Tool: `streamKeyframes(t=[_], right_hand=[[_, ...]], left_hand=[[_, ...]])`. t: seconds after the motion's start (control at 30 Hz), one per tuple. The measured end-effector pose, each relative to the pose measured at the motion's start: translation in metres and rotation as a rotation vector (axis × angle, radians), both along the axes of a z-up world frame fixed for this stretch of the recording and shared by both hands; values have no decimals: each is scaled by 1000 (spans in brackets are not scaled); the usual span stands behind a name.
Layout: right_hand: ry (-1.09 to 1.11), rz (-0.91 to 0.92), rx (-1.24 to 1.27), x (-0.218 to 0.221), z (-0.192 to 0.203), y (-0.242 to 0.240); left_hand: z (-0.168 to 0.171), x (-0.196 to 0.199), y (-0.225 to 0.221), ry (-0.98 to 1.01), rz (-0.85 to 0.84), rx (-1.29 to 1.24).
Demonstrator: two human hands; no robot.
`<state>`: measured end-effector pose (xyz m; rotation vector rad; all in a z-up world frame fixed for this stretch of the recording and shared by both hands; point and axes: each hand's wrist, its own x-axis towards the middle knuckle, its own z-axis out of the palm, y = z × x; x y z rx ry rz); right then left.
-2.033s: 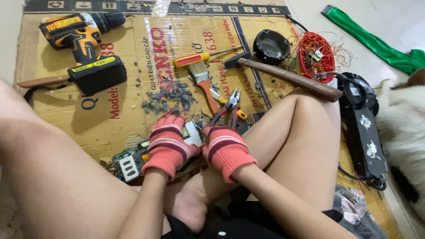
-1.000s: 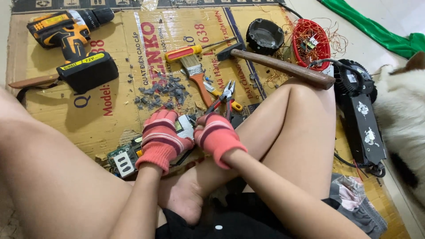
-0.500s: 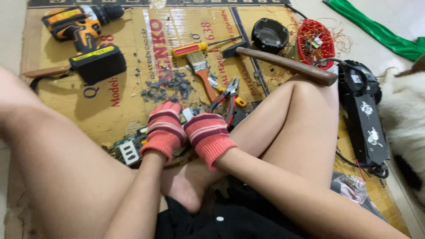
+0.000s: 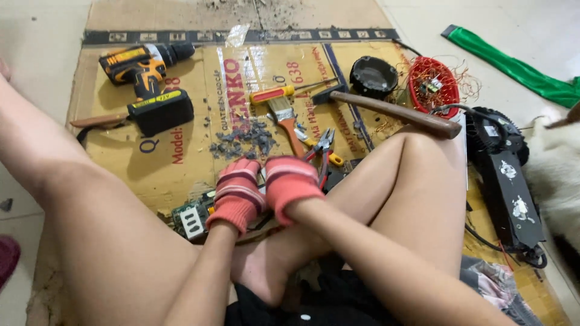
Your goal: The person sits on the floor and uses pliers to scrape and clean a small white component on a circuit board. They repeatedly scrape the surface and remove debris with the pliers.
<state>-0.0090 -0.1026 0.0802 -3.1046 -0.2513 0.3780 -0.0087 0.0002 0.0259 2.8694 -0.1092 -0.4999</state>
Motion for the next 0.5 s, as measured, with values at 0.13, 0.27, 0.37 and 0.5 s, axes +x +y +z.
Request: streamKeyframes(t=[0.13,0.27,0.37,0.5], right_hand=[[-1,-50,-10,11,10,-22],[-11,-71,7,17,22,-27],[-14,-83,26,20,28,-31],[13,-129,45,17,27,-53]], left_hand=[[-7,3,0,6,-37,-28],[-4,3,-4,0,-50,-23],[1,5,-1,2,-53,-16],[4,4,-1,6,-64,-12]])
